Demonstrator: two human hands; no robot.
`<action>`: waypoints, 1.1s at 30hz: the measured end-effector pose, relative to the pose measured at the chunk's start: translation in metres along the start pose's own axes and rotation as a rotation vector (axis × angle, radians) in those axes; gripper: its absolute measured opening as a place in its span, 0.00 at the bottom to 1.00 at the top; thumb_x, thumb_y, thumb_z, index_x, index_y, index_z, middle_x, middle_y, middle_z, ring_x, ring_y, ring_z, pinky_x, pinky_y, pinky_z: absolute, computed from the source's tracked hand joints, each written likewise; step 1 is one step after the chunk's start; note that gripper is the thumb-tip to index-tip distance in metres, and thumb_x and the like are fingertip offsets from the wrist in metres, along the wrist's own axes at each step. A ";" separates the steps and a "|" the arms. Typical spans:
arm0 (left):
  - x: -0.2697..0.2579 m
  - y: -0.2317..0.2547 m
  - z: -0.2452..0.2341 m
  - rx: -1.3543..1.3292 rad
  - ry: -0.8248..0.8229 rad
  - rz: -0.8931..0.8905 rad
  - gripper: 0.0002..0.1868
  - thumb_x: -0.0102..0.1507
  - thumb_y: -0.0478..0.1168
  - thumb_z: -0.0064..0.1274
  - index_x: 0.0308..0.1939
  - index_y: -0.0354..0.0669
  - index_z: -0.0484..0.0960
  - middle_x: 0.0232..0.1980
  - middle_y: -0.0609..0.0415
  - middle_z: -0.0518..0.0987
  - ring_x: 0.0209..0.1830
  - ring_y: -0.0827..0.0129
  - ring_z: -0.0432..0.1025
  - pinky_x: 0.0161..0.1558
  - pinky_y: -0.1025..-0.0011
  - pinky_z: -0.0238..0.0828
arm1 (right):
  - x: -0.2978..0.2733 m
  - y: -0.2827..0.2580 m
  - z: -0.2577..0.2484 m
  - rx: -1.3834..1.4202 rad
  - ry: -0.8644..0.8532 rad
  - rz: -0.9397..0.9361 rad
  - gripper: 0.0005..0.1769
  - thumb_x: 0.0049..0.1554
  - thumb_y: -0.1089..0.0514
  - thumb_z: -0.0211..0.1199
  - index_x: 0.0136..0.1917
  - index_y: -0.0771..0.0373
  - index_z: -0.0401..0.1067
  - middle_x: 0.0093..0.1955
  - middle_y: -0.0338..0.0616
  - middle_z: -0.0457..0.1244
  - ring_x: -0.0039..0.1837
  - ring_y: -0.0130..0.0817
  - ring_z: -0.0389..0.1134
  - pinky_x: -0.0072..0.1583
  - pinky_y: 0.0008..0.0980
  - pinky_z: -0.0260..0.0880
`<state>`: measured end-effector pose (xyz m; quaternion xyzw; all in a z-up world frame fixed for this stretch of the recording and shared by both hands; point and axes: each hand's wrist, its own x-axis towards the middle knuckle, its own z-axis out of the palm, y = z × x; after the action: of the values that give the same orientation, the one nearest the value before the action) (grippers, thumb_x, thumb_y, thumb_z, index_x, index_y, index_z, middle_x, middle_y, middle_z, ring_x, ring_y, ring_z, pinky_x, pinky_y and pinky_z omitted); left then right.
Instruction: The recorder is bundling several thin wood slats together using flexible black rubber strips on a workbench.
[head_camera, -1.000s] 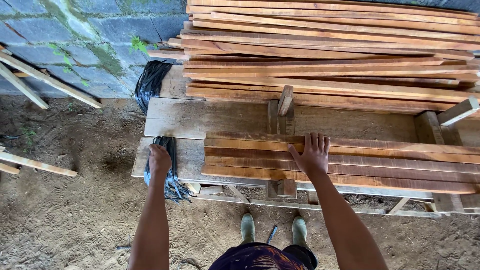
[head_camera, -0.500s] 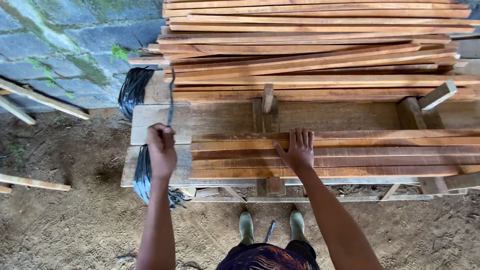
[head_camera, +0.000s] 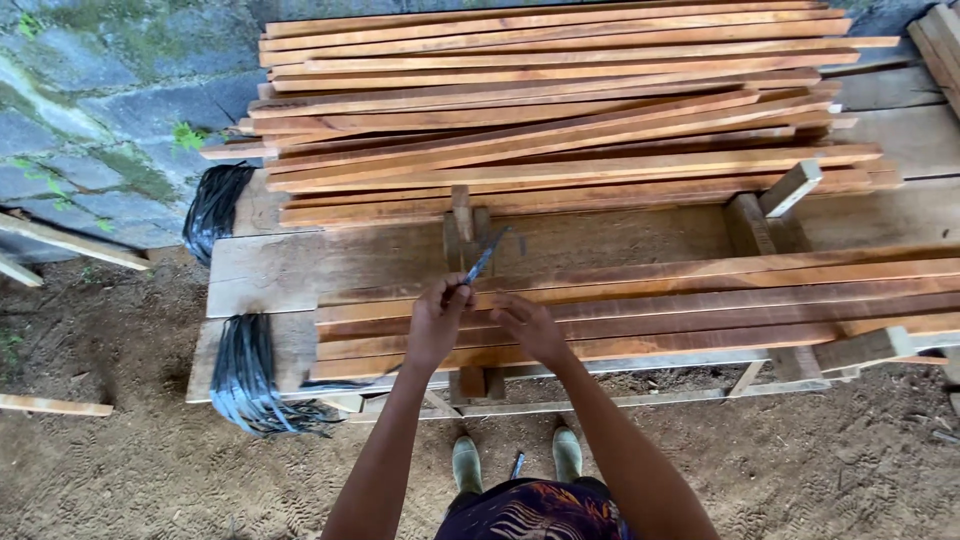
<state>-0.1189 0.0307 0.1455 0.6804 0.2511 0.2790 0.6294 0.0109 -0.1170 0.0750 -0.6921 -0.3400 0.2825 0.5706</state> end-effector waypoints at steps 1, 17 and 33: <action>0.004 -0.001 0.015 -0.056 -0.039 -0.033 0.10 0.72 0.34 0.48 0.56 0.39 0.80 0.39 0.47 0.83 0.35 0.68 0.79 0.34 0.68 0.82 | -0.005 -0.013 -0.002 0.408 -0.082 0.042 0.14 0.60 0.54 0.66 0.60 0.53 0.79 0.62 0.41 0.70 0.69 0.36 0.67 0.72 0.46 0.65; -0.002 0.043 0.133 -0.320 0.090 0.130 0.05 0.75 0.33 0.35 0.52 0.40 0.67 0.42 0.48 0.82 0.42 0.65 0.80 0.48 0.70 0.79 | -0.017 -0.065 -0.174 -0.020 -0.096 -0.220 0.10 0.64 0.55 0.64 0.44 0.62 0.79 0.27 0.38 0.61 0.33 0.23 0.58 0.37 0.27 0.57; 0.000 0.001 0.104 -0.314 0.320 0.008 0.04 0.73 0.31 0.42 0.52 0.39 0.70 0.46 0.47 0.83 0.39 0.69 0.78 0.43 0.74 0.79 | -0.016 -0.030 -0.248 -0.626 0.129 -0.216 0.38 0.51 0.70 0.66 0.74 0.57 0.66 0.68 0.53 0.60 0.67 0.61 0.65 0.65 0.57 0.70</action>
<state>-0.0461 -0.0441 0.1414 0.5220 0.2984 0.4216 0.6788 0.1900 -0.2740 0.1514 -0.8103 -0.4447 0.0578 0.3772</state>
